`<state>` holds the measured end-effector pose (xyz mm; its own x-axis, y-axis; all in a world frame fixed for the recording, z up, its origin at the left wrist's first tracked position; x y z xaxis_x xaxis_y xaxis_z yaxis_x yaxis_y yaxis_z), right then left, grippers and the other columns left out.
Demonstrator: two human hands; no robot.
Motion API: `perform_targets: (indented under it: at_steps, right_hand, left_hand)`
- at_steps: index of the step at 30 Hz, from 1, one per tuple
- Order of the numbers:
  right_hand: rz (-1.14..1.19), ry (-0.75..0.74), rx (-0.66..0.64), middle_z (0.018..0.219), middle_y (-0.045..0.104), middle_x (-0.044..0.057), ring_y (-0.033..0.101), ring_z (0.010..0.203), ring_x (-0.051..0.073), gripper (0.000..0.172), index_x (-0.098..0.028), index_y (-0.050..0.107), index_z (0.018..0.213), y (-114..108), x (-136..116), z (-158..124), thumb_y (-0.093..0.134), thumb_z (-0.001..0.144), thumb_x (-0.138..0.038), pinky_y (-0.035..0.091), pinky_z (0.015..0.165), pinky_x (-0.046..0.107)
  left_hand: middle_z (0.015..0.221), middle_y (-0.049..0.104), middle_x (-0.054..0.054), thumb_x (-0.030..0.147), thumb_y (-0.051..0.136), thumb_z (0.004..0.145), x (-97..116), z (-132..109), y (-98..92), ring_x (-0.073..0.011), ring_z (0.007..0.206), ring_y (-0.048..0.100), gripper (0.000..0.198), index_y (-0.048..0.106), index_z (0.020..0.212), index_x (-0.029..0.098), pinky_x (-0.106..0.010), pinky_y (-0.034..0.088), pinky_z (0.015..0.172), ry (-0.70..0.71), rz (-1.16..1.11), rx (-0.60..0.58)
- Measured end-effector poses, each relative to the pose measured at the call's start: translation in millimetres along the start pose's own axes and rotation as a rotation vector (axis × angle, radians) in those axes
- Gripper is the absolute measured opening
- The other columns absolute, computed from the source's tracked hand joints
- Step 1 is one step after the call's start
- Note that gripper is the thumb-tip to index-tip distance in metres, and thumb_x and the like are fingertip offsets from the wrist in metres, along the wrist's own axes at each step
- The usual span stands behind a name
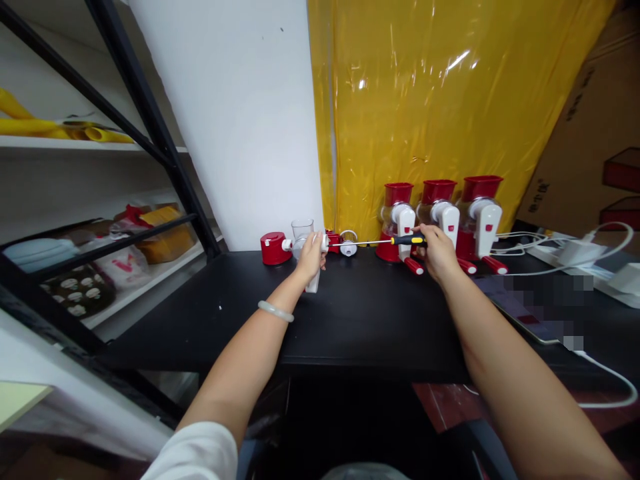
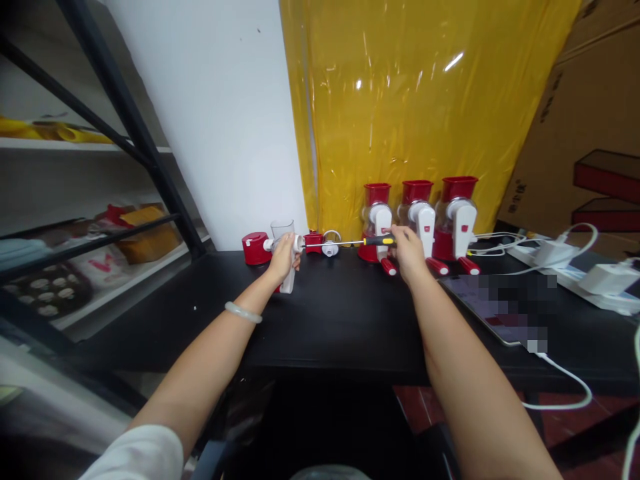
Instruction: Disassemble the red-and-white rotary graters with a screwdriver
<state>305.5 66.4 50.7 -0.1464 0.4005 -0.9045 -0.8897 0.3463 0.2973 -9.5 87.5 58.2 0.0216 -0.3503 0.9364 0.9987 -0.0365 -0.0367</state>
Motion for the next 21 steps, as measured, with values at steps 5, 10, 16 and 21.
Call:
perform_targets:
  at_steps: [5, 10, 16, 21]
  right_hand:
    - [0.137, 0.056, -0.019, 0.066, 0.057, -0.006, 0.047, 0.046, 0.008, 0.022, -0.024, 0.063, 0.088, 1.7, 0.8, -0.1, 0.068, 0.068, -0.03, 0.043, 0.043, 0.022]
    - [0.159, 0.057, -0.052, 0.064, 0.056, -0.003, 0.046, 0.045, 0.009, 0.019, -0.023, 0.06, 0.079, -0.8, 1.2, 2.6, 0.066, 0.074, -0.041, 0.037, 0.04, 0.023]
    - [0.023, 0.043, -0.026, 0.042, 0.034, -0.009, 0.03, 0.035, 0.008, 0.04, -0.022, 0.059, 0.076, -2.4, 7.8, 5.4, 0.065, 0.082, -0.062, 0.036, 0.039, 0.025]
    - [0.133, 0.049, -0.024, 0.059, 0.053, -0.007, 0.045, 0.044, 0.009, 0.021, -0.024, 0.056, 0.083, 0.6, 5.5, 4.0, 0.07, 0.074, -0.038, 0.043, 0.044, 0.023]
  left_hand:
    - [0.053, 0.041, 0.01, 0.058, 0.044, 0.098, -0.7, -0.5, 1.4, -0.0063, 0.034, 0.036, 0.036, 0.043, 0.088, 0.023, -0.017, 0.035, 0.037, 0.01, 0.006, -0.012]
    - [0.054, 0.041, 0.01, 0.057, 0.044, 0.098, -7.1, 0.0, 4.5, -0.0063, 0.034, 0.035, 0.034, 0.044, 0.091, 0.023, -0.017, 0.034, 0.037, -0.026, 0.015, -0.033]
    - [0.055, 0.042, 0.01, 0.053, 0.044, 0.099, -9.6, 3.2, 1.2, -0.0066, 0.034, 0.035, 0.032, 0.048, 0.094, 0.022, -0.018, 0.036, 0.037, 0.009, 0.069, -0.018]
    - [0.055, 0.042, 0.009, 0.053, 0.043, 0.099, -7.5, 2.4, -0.4, -0.0069, 0.035, 0.036, 0.033, 0.047, 0.091, 0.022, -0.018, 0.035, 0.037, 0.006, 0.045, -0.001]
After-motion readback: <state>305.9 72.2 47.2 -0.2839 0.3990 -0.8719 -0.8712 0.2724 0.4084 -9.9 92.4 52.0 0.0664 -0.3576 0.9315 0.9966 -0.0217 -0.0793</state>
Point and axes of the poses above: each hand's wrist, its own z-axis towards the middle knuckle, its own y-axis out of the palm, x = y × z, the point moved 7 cm from there along z, towards the middle knuckle
